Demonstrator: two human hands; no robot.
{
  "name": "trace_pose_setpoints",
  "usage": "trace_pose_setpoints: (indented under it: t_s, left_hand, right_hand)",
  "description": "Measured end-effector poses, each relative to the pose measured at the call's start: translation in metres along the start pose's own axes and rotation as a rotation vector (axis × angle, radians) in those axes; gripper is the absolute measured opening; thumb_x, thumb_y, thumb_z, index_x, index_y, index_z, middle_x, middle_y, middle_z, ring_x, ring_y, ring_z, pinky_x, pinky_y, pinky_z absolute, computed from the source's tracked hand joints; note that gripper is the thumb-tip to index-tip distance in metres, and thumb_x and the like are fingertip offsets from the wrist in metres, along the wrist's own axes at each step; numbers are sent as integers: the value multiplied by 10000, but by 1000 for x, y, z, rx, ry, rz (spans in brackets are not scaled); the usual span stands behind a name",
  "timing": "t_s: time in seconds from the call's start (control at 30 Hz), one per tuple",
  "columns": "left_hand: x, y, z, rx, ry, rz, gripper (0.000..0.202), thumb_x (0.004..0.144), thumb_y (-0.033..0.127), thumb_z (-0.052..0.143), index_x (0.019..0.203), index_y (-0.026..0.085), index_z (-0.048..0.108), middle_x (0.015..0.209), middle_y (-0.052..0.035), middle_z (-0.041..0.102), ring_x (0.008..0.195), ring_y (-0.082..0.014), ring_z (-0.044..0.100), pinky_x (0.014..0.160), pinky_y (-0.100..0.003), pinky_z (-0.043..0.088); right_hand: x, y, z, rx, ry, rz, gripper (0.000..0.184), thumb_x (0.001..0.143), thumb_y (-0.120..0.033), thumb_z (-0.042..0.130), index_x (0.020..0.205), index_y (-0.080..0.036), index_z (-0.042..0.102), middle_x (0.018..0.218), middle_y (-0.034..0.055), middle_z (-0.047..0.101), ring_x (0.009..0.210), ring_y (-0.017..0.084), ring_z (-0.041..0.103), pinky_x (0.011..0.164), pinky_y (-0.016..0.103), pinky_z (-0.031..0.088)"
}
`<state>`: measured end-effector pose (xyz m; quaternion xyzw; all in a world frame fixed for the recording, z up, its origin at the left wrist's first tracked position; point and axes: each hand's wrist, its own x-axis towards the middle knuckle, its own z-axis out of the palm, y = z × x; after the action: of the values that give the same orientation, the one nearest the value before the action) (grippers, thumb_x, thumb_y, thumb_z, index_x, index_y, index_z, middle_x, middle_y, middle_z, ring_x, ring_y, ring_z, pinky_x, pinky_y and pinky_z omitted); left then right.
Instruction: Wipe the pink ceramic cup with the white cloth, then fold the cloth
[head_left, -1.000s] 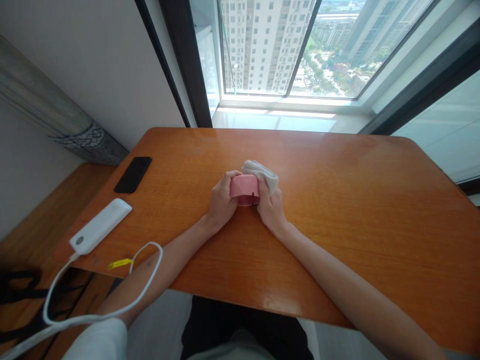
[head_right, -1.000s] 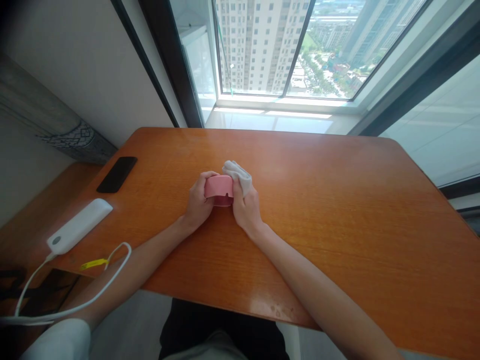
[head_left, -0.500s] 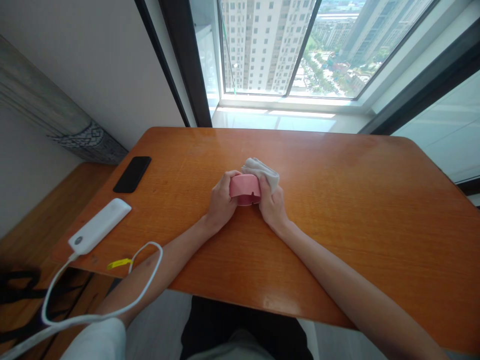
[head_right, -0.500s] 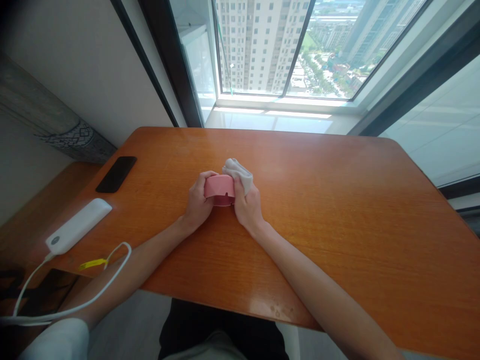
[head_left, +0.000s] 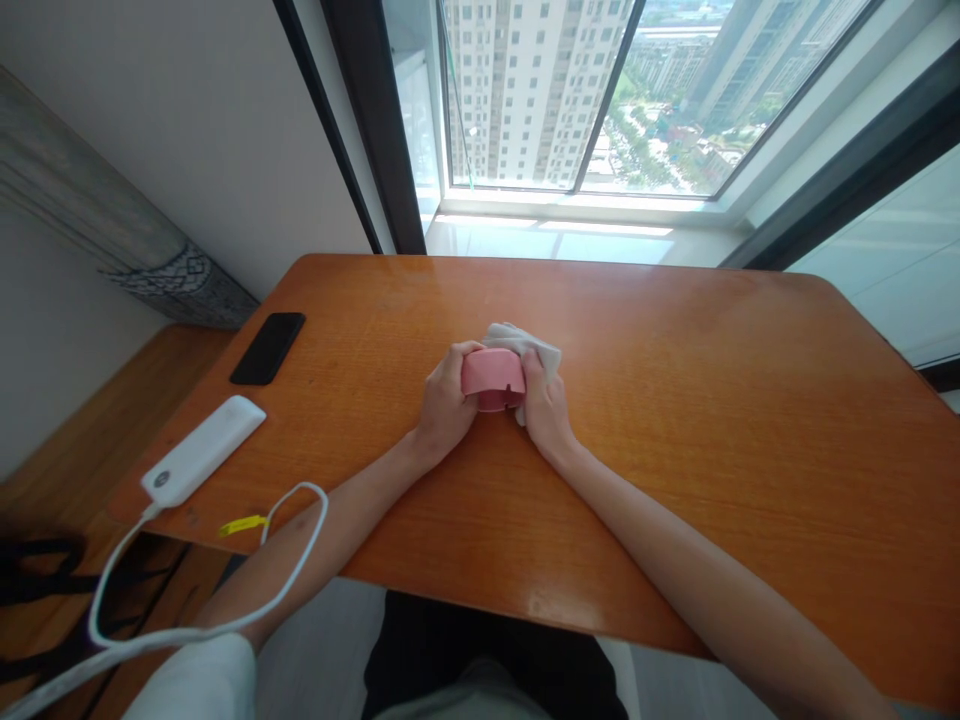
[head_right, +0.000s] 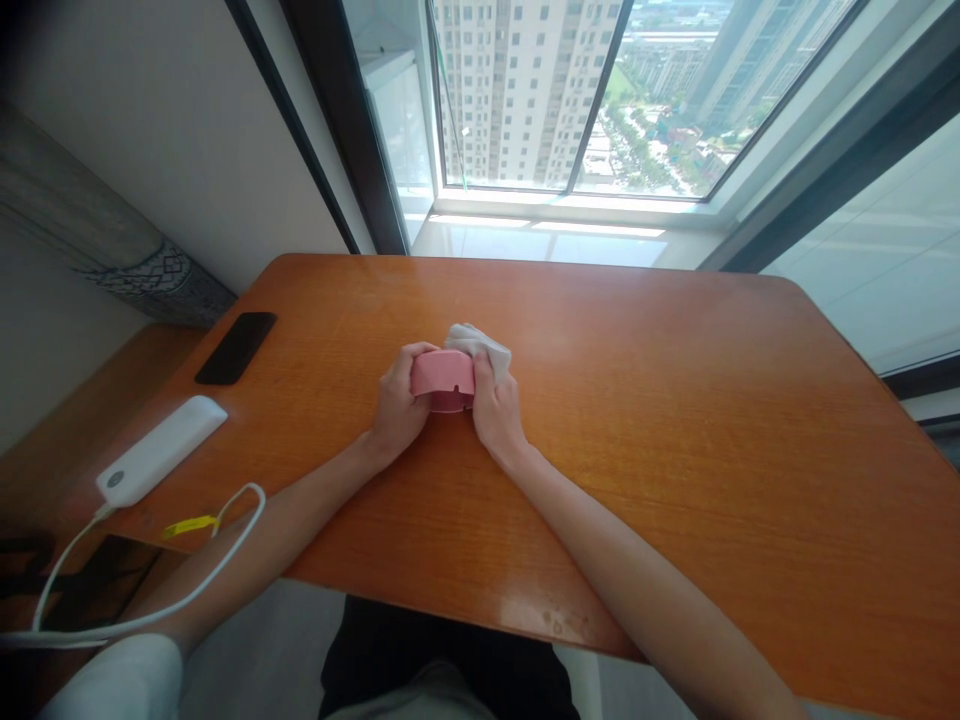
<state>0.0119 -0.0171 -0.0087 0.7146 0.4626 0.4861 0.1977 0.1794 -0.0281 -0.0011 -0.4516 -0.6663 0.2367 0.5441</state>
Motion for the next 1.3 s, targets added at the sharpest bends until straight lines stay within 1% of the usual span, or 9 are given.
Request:
trace_pose_setpoints:
  t_s: [0.27,0.53,0.67,0.8,0.93,1.0,1.07,1.2,1.3]
  left_hand:
    - [-1,-20,6,-8,-32,15,94,1051,334,634,1125,283,659,1120,-69,816,1012,-304,809,885,-472,663]
    - [2,1,1,6,-13,-14,332,975,251,718,1293,266,626,1272,-58,800,1126,-241,774,979,-391,621]
    - [0,-8,3,-14,0,-6,267,1013,244,664,1277,265,640,1206,-65,807,1043,-249,783,930,-421,634]
    - [0,-17,7,-7,-13,-1,95,1045,294,637,1129,276,678,1084,-56,811,949,-277,796,839,-442,643]
    - [1,-7,4,16,-3,9,293,1008,265,678,1298,261,636,1236,-61,802,1091,-273,788,947,-424,635]
    - [1,-1,2,21,-9,0,344,980,255,716,1310,260,623,1262,-60,800,1117,-257,777,976,-410,626]
    - [1,1,1,15,-20,-9,353,972,247,732,1306,264,620,1277,-62,799,1127,-246,772,984,-401,623]
    - [0,-9,3,-2,-9,2,256,1011,238,680,1263,266,644,1209,-74,808,1053,-269,784,926,-436,642]
    - [-1,-15,5,1,-21,5,89,1025,273,671,1113,283,677,1075,-63,807,944,-285,790,832,-444,644]
  right_hand:
    - [-3,-17,-7,-372,-209,-467,591,1080,-407,629,1664,-361,551,1681,75,616,1652,423,438,1367,719,344]
    - [1,4,0,96,59,153,523,1192,-550,343,1388,-283,748,1326,80,821,1313,293,750,1183,538,606]
    - [-4,-10,-4,-140,-64,-194,491,1149,-442,512,1617,-325,599,1635,106,649,1564,357,563,1319,636,455]
    - [-4,-18,-6,-318,-189,-417,587,1067,-403,654,1648,-381,571,1681,65,618,1658,441,424,1373,741,308]
    - [0,-5,0,-72,-4,-120,447,1163,-452,456,1533,-319,670,1573,85,706,1479,343,643,1270,609,512]
    - [1,2,2,64,67,128,511,1188,-529,348,1398,-285,745,1393,92,802,1293,312,754,1160,561,608]
    - [0,3,2,94,75,212,545,1186,-566,334,1366,-273,757,1337,98,821,1249,314,770,1137,566,622]
    - [-4,-11,-4,-138,-56,-192,487,1137,-456,523,1603,-346,609,1633,92,654,1558,375,567,1317,668,443]
    - [-4,-17,-6,-294,-185,-398,564,1069,-431,641,1630,-410,582,1662,51,634,1644,440,449,1361,744,326]
